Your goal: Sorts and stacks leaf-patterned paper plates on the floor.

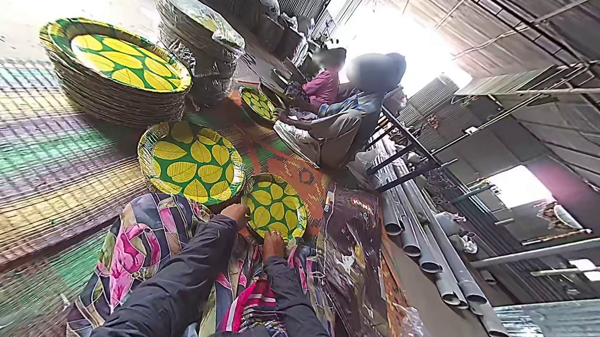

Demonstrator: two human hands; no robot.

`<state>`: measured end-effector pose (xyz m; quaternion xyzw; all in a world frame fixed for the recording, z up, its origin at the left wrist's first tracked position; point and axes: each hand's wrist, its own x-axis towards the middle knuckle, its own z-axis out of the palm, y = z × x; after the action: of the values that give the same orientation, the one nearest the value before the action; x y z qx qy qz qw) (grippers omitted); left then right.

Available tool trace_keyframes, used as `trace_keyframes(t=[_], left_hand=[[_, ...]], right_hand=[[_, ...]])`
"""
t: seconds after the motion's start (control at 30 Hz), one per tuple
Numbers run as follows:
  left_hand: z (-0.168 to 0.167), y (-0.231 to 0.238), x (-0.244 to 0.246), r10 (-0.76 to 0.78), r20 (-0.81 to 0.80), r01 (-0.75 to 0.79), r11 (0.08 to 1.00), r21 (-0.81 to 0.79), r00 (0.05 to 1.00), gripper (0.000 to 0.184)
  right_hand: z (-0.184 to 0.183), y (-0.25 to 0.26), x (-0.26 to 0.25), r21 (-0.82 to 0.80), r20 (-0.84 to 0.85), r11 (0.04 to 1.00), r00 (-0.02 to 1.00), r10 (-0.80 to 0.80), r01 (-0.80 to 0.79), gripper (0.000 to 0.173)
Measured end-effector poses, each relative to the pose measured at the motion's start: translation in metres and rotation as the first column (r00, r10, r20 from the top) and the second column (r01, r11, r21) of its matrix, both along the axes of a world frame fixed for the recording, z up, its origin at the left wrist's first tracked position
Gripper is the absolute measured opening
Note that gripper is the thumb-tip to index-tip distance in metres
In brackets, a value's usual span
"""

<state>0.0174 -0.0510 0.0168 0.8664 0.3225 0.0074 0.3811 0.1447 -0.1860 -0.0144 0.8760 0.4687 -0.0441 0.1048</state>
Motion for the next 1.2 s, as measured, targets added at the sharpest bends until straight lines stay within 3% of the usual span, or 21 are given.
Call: trace_keyframes(t=[0.23,0.4,0.47,0.5,0.57,0.63,0.67,0.7,0.73,0.77,0.8,0.83,0.9,0.97,1.07,1.13,1.2], left_hand=[[-0.006,0.0,0.008,-0.079,-0.061,0.08,0.997,0.018,0.995,0.038],[-0.005,0.003,0.008,-0.038,-0.054,0.039,0.999,0.016,0.998,0.037],[-0.001,0.003,0.008,0.014,-0.036,-0.014,1.0,-0.019,0.999,0.038],[0.002,0.004,0.007,0.057,-0.013,-0.057,0.998,-0.035,0.998,0.039],[0.005,0.003,0.006,0.212,0.128,-0.208,0.977,-0.043,0.969,0.049],[0.0,-0.009,0.006,0.347,0.384,-0.422,0.897,0.133,0.856,0.07],[-0.007,-0.014,0.009,0.319,0.591,-0.552,0.79,0.267,0.741,0.075],[-0.01,-0.013,0.012,0.186,0.766,-0.666,0.643,0.379,0.616,0.072],[-0.006,-0.011,0.012,0.035,0.835,-0.73,0.506,0.46,0.55,0.062],[0.0,-0.012,0.011,-0.075,0.838,-0.743,0.423,0.518,0.541,0.048],[0.005,-0.014,0.007,-0.136,0.802,-0.707,0.401,0.582,0.582,0.039],[0.007,-0.018,0.002,-0.149,0.74,-0.614,0.464,0.638,0.656,0.037],[0.012,-0.017,-0.01,-0.032,0.52,-0.325,0.748,0.579,0.854,0.033],[0.027,-0.004,-0.018,0.099,0.177,-0.158,0.922,0.355,0.979,0.033],[0.032,0.006,-0.022,0.36,-0.082,-0.35,0.93,0.115,0.929,0.026],[0.024,0.01,-0.021,0.454,-0.163,-0.451,0.891,0.059,0.876,0.023],[0.022,0.013,-0.021,0.462,-0.193,-0.455,0.887,0.084,0.865,0.022]], right_hand=[[0.006,0.004,-0.002,-0.091,0.004,0.995,0.999,-0.041,0.042,0.036],[0.021,0.002,0.037,0.097,-0.236,0.985,0.965,-0.114,0.14,0.032],[0.032,0.002,0.048,0.249,-0.255,0.953,0.961,-0.105,0.17,0.032],[0.039,0.003,0.047,0.401,-0.211,0.901,0.974,-0.085,0.165,0.031],[0.054,0.01,0.042,0.721,-0.043,0.691,0.999,-0.029,0.051,0.026],[0.073,0.019,0.034,0.858,0.088,0.503,0.995,0.052,-0.102,0.024],[0.079,0.025,0.029,0.878,0.136,0.447,0.984,0.112,-0.172,0.025],[0.081,0.032,0.026,0.881,0.195,0.401,0.965,0.173,-0.25,0.027],[0.079,0.038,0.021,0.87,0.248,0.371,0.939,0.24,-0.325,0.03],[0.075,0.044,0.016,0.846,0.292,0.36,0.906,0.307,-0.394,0.03],[0.07,0.049,0.01,0.815,0.313,0.366,0.872,0.377,-0.45,0.029],[0.063,0.053,0.004,0.774,0.322,0.39,0.841,0.435,-0.498,0.026],[0.044,0.058,-0.008,0.696,0.29,0.491,0.831,0.475,-0.524,0.025],[0.02,0.051,-0.015,0.638,0.18,0.639,0.89,0.419,-0.43,0.038],[-0.007,0.026,-0.016,0.367,-0.1,0.921,0.978,0.181,-0.132,0.071],[-0.013,0.016,-0.011,0.122,-0.177,0.992,0.984,0.016,0.006,0.063],[-0.002,0.019,-0.012,-0.049,-0.15,0.999,0.989,-0.017,0.009,0.05]])
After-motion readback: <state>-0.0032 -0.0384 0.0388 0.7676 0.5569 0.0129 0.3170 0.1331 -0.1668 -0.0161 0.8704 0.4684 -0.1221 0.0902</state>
